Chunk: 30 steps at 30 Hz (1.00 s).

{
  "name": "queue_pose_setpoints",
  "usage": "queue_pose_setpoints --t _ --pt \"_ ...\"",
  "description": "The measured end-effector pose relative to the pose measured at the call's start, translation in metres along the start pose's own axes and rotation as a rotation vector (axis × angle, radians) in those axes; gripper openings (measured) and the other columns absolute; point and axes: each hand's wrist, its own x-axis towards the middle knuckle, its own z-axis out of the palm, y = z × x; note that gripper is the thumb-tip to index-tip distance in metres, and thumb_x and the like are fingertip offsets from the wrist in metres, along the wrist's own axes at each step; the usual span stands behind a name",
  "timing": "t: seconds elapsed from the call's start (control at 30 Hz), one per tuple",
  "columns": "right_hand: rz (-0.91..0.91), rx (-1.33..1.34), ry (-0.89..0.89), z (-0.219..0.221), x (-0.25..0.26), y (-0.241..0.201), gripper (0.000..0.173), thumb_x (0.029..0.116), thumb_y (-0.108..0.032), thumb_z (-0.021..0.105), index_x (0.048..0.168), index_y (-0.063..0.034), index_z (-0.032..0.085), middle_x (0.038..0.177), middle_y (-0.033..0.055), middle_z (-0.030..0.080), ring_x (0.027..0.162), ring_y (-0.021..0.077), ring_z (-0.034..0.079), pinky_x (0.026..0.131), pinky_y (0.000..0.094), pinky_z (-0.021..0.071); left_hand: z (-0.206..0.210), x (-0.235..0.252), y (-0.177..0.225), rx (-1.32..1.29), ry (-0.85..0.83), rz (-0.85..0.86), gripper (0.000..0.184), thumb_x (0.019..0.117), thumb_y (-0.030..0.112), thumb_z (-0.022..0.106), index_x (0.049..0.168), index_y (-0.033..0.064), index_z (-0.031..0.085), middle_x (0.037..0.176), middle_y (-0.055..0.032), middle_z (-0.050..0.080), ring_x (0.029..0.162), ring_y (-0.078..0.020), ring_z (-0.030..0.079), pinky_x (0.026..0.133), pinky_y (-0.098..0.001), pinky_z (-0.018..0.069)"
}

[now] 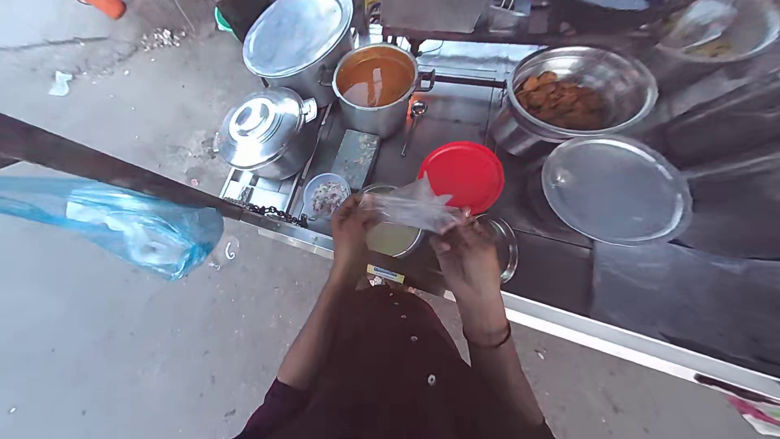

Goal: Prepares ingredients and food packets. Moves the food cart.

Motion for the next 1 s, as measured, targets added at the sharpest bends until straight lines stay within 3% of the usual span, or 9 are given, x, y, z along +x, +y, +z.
queue_pose_setpoints --t 0.1,0.23,0.33,0.43,0.53,0.6,0.7,0.8,1.0 --pt "0.01 -0.206 -0.111 -0.001 0.013 0.007 0.015 0.1074 -0.024 0.051 0.113 -0.0182 0.064 0.083 0.0015 0.064 0.06 0.0073 0.056 0.05 0.0218 0.0484 -0.008 0.015 0.012 -0.177 -0.011 -0.194 0.02 0.103 0.011 0.05 0.118 0.0062 0.062 0.091 -0.0087 0.069 0.073 -0.0177 0.069 0.067 -0.0357 0.0613" --pt "-0.567 -1.252 -0.463 0.015 0.029 -0.001 0.02 0.1001 -0.016 0.064 0.118 -0.0149 0.074 0.098 0.0028 0.062 0.073 0.0121 0.06 0.06 0.0279 0.0543 -0.008 0.029 0.022 0.033 -0.034 -0.057 0.025 0.1045 0.042 0.052 0.112 0.0206 0.063 0.071 0.0038 0.052 0.054 -0.0069 0.05 0.05 -0.0251 0.0476" --pt "-0.735 -1.918 -0.338 0.036 0.043 0.006 0.021 0.102 -0.018 0.058 0.111 -0.0121 0.075 0.099 0.0185 0.061 0.076 0.0348 0.065 0.057 0.0512 0.0528 -0.011 0.029 0.024 0.271 -0.125 0.095 0.025 0.1001 0.028 0.063 0.123 0.018 0.058 0.085 -0.004 0.063 0.063 -0.0142 0.058 0.053 -0.0316 0.0509" --pt "-0.599 -2.051 -0.274 0.05 0.069 -0.002 0.018 0.0991 -0.011 0.062 0.108 0.0019 0.07 0.109 0.0259 0.062 0.081 0.0423 0.067 0.066 0.058 0.0576 -0.017 0.039 0.018 0.555 -0.263 0.408 0.019 0.0836 0.001 0.077 0.094 0.0062 0.062 0.104 -0.0066 0.067 0.092 -0.0192 0.067 0.075 -0.038 0.0598" --pt "-0.506 -2.093 -0.421 0.061 0.078 -0.007 0.019 0.0907 -0.001 0.068 0.109 0.0015 0.072 0.115 0.0272 0.06 0.081 0.0429 0.067 0.068 0.0586 0.0582 -0.03 0.055 0.022 1.122 -0.203 0.774 0.023 0.0863 0.001 0.066 0.083 0.0209 0.077 0.133 0.0032 0.064 0.128 -0.0228 0.053 0.102 -0.0485 0.0465" --pt "-0.476 -1.956 -0.621 0.058 0.092 -0.01 0.032 0.0923 -0.005 0.068 0.124 -0.0078 0.072 0.114 0.0226 0.063 0.083 0.0372 0.068 0.07 0.0553 0.0587 -0.034 0.065 0.032 1.393 -0.089 0.887 0.029 0.0906 0.007 0.062 0.103 0.0251 0.08 0.137 0.0023 0.063 0.124 -0.0275 0.054 0.097 -0.0553 0.0422" --pt "-0.54 -1.508 -0.855 0.029 0.131 -0.001 0.027 0.0978 -0.018 0.065 0.123 -0.0152 0.074 0.113 0.008 0.067 0.094 0.0187 0.068 0.08 0.0377 0.0625 -0.042 0.067 0.049 1.546 0.023 0.815 0.037 0.0894 0.004 0.062 0.124 0.0117 0.071 0.143 -0.0036 0.061 0.106 -0.029 0.068 0.078 -0.0536 0.0565" --pt "-0.57 -1.993 -0.786 -0.043 0.169 0.034 0.023 0.0994 -0.019 0.062 0.113 -0.0026 0.07 0.117 0.0199 0.066 0.115 0.0376 0.062 0.097 0.0545 0.053 -0.064 0.077 0.059 1.587 0.058 0.711 0.044 0.086 0.0 0.062 0.128 0.0112 0.069 0.15 -0.0025 0.055 0.075 -0.0299 0.07 0.052 -0.0538 0.0545" --pt "-0.07 -2.419 -0.724 -0.149 0.177 0.095 0.036 0.1028 -0.01 0.048 0.126 0.0136 0.06 0.133 0.033 0.058 0.13 0.0476 0.054 0.109 0.0577 0.0448 -0.095 0.095 0.052 1.59 0.115 0.595 0.039 0.0892 0.0 0.058 0.123 0.0129 0.071 0.151 0.0038 0.055 0.089 -0.0286 0.073 0.059 -0.0564 0.0572"
